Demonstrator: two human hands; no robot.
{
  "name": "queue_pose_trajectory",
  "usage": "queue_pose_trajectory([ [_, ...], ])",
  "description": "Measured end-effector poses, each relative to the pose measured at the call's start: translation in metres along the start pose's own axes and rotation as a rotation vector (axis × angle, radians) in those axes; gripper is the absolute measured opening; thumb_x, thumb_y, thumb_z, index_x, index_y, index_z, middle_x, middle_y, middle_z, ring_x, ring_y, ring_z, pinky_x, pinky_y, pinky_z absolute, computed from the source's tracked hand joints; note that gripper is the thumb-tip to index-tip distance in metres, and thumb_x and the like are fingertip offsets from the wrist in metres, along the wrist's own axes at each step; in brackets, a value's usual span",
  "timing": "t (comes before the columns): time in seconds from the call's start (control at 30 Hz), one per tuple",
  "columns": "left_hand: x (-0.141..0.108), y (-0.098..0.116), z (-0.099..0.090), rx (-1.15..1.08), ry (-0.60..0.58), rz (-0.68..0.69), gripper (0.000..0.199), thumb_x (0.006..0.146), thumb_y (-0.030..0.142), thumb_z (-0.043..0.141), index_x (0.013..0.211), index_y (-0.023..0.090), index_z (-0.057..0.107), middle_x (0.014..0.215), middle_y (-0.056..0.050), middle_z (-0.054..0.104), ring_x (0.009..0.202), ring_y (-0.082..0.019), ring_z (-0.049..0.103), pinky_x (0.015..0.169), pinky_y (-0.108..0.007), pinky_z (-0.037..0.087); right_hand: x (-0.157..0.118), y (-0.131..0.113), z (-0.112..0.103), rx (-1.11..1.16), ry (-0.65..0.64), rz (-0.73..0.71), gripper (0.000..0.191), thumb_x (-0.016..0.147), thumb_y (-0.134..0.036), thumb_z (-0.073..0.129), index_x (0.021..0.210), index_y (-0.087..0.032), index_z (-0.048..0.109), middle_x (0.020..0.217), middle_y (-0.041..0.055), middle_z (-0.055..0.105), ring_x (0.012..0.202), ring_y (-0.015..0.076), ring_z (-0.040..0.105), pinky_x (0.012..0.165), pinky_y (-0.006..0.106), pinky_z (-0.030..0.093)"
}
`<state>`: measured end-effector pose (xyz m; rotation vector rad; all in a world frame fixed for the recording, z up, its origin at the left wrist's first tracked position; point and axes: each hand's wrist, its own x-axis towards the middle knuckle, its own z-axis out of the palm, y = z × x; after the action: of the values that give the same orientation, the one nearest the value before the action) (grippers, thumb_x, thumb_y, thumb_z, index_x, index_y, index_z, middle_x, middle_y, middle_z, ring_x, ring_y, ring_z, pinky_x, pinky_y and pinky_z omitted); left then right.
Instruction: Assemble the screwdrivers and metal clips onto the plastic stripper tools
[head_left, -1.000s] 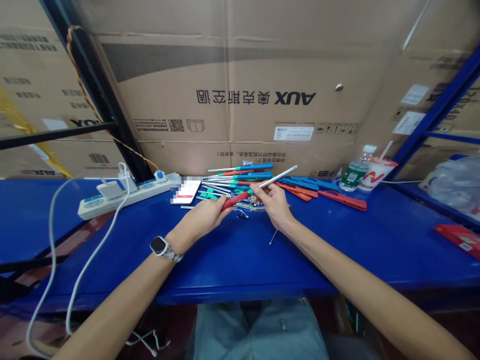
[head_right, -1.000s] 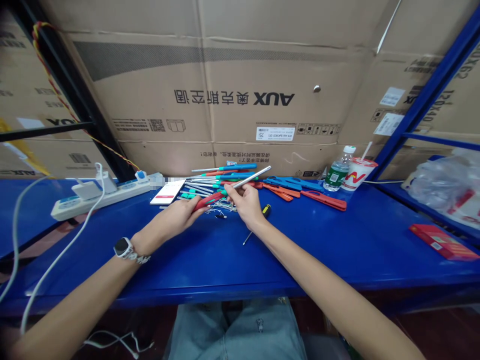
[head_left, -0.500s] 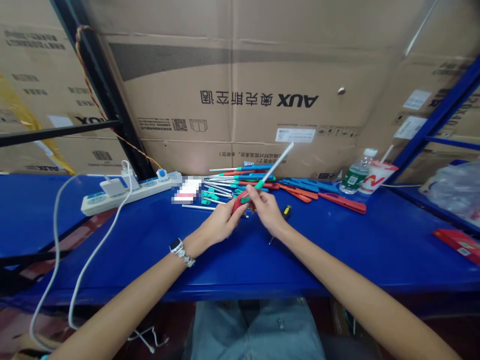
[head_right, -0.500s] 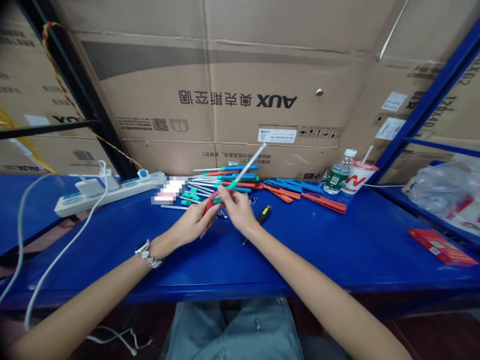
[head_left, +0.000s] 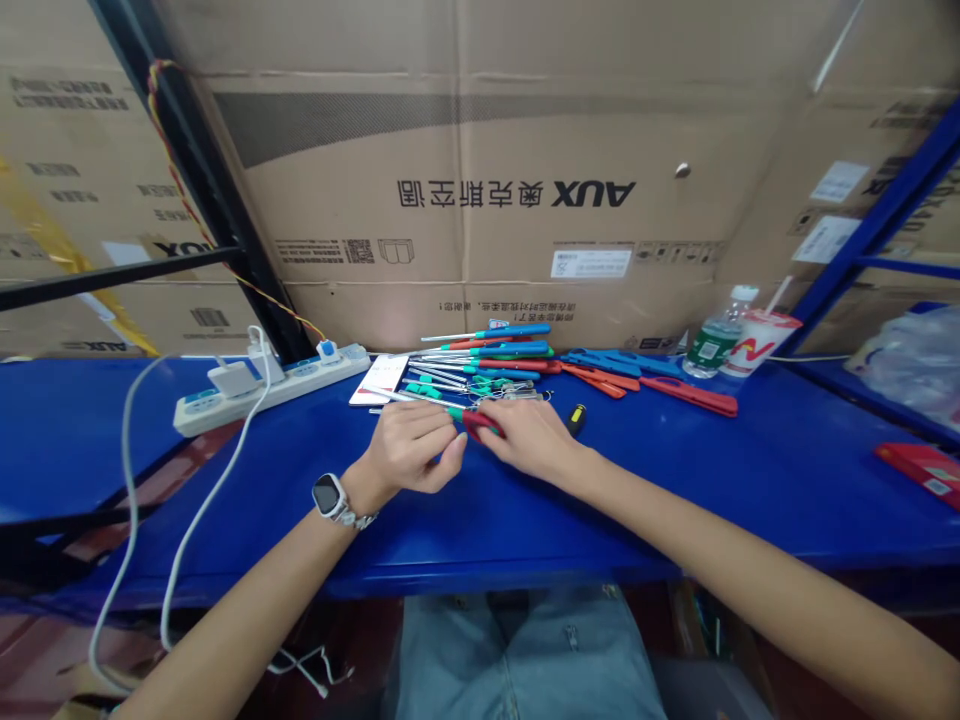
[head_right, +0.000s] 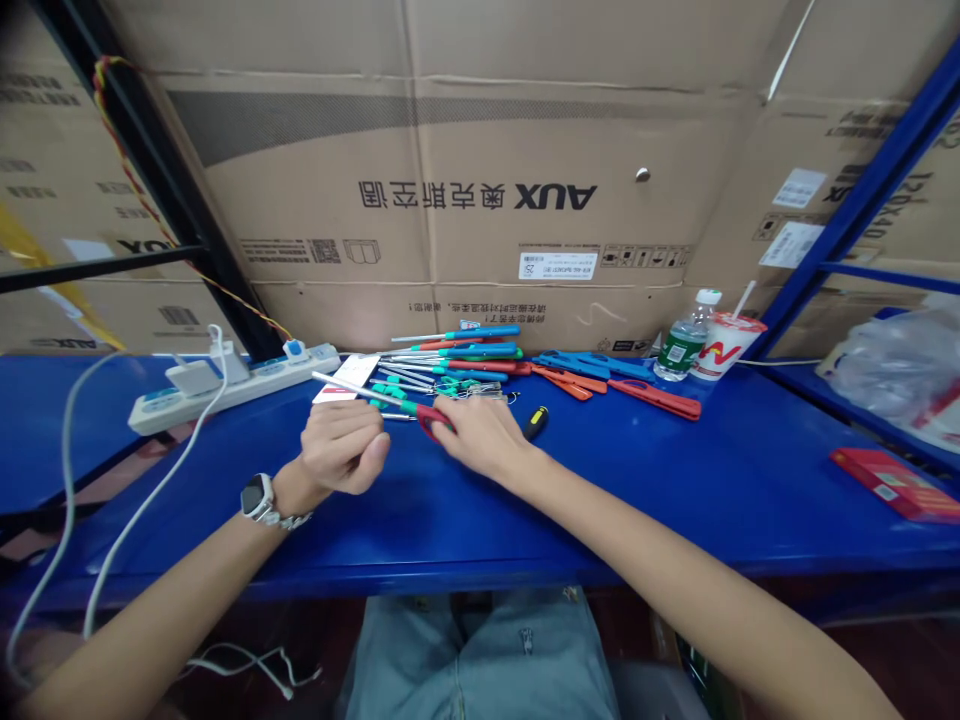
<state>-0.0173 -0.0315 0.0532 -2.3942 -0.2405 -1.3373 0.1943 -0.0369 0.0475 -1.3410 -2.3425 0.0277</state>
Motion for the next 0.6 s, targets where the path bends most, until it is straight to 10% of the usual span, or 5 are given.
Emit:
queue_pose_trajectory([
  [0.33, -0.012, -0.003, 0.009, -0.076, -0.548, -0.359, 0.013, 0.09, 0.031, 0.056, 0.089, 0.019, 0.06, 0.085, -0.005, 0.064, 0.081, -0.022, 0.062, 0.066, -0.033, 0.05, 0.01, -0.007, 0.026, 0.141, -0.157, -0.02, 0.021, 0.082, -0.031, 0.073, 0.099, -0.02, 0.069, 0.101, 0.0069, 0.07, 0.09, 0.0234, 0.066, 0.076, 0.033, 0.046],
  [0.5, -0.014, 0.002, 0.01, -0.086, -0.633, -0.418, 0.034, 0.091, 0.048, 0.061, 0.106, 0.018, 0.061, 0.104, -0.009, 0.065, 0.096, -0.028, 0.063, 0.078, -0.04, 0.053, 0.002, 0.025, 0.011, 0.5, -0.024, -0.067, 0.034, 0.078, -0.007, 0.063, 0.109, -0.019, 0.065, 0.116, 0.0077, 0.07, 0.109, 0.0209, 0.064, 0.095, 0.036, 0.048],
  [0.6, -0.01, 0.004, 0.02, -0.077, -0.689, -0.419, 0.043, 0.09, 0.058, 0.063, 0.108, 0.018, 0.061, 0.106, -0.01, 0.066, 0.097, -0.029, 0.064, 0.082, -0.043, 0.053, -0.017, 0.046, -0.007, 0.339, 0.123, 0.207, 0.021, 0.087, -0.012, 0.052, 0.104, -0.018, 0.064, 0.101, 0.0069, 0.071, 0.092, 0.0199, 0.067, 0.084, 0.034, 0.05],
])
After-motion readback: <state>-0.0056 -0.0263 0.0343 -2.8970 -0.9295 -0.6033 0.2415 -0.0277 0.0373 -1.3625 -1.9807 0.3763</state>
